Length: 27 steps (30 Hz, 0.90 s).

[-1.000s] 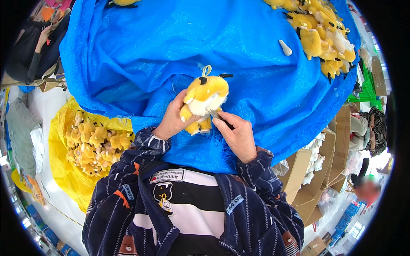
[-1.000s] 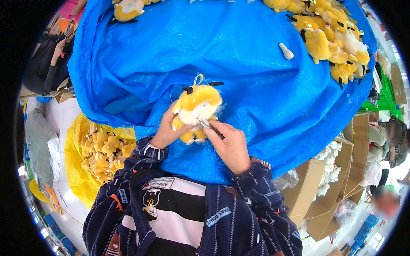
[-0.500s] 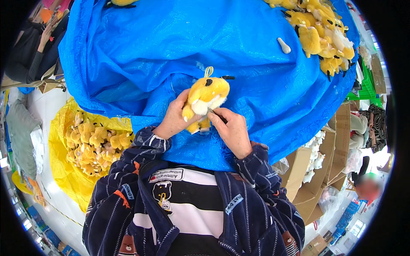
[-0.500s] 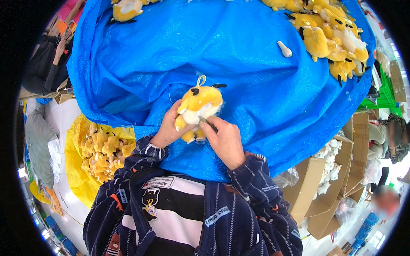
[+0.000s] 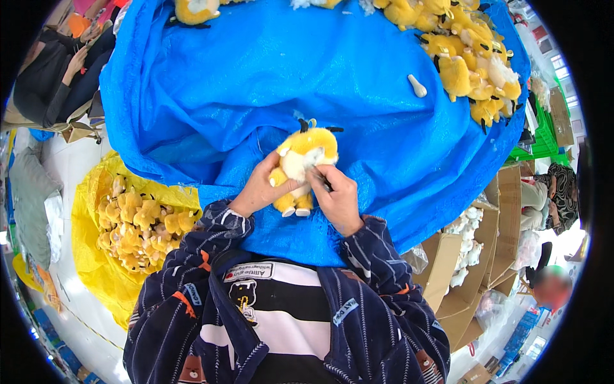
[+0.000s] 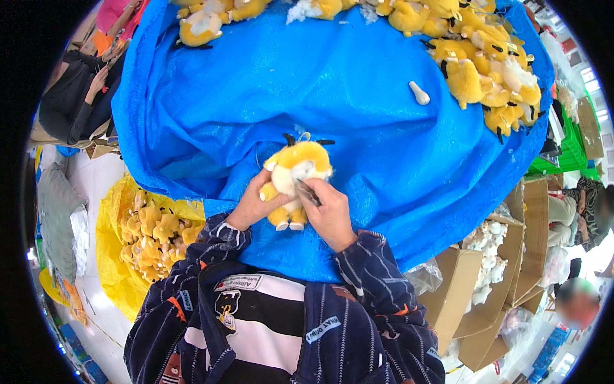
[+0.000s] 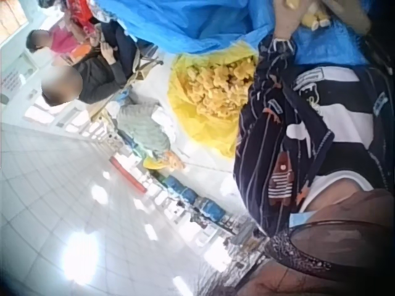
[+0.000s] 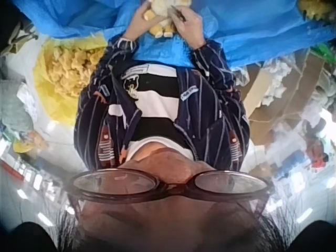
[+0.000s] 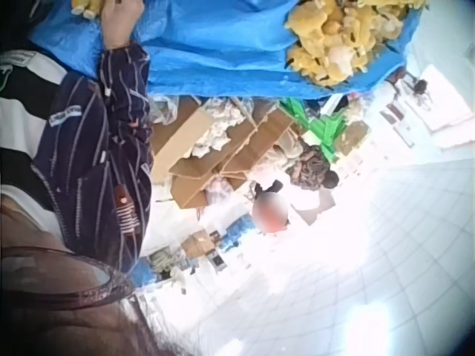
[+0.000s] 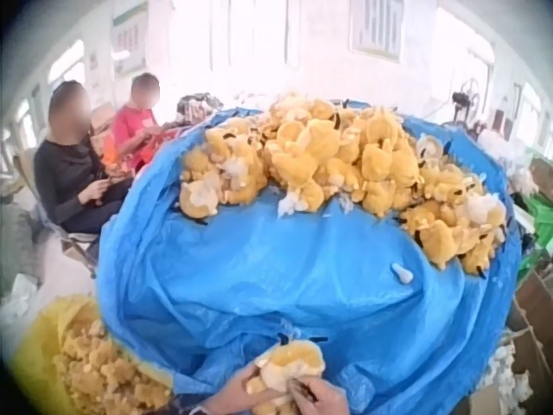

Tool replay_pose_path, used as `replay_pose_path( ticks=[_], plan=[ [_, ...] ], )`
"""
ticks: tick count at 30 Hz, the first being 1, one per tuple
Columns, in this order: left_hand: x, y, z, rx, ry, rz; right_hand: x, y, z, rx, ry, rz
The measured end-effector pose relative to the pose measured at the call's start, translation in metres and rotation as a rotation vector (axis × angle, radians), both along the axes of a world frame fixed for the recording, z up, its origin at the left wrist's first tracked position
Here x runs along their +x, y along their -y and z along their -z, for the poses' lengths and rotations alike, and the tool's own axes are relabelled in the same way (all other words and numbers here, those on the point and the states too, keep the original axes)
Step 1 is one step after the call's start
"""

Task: The person repeatedly picks up small yellow plush toys from a blue tarp, uses scissors to trim loose threads or excess fabric, and places the finished items into a nearby cardboard box. The process is repeated for multiple units in a consistent sequence.

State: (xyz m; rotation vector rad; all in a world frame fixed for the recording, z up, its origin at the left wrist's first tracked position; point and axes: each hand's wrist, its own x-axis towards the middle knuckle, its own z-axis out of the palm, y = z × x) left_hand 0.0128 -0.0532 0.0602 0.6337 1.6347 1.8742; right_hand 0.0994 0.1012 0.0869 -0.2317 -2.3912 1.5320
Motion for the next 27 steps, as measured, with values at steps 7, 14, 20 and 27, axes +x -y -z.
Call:
replay_pose_path(
  ticks=[7, 14, 20, 27],
  plan=[
    [0.001, 0.002, -0.003, 0.003, 0.030, 0.021, 0.011, -0.032, -0.033, 0.165, 0.144, -0.164],
    [0.003, 0.004, 0.006, 0.004, 0.027, 0.084, -0.027, -0.012, -0.038, 0.161, -0.201, 0.029],
    [0.000, 0.011, 0.006, 0.064, 0.174, 0.034, -0.001, -0.047, -0.037, -0.544, 0.207, -0.048],
    [0.002, 0.006, 0.001, 0.184, 0.293, 0.079, 0.004, -0.023, -0.015, -0.291, 0.119, 0.116]
  ],
)
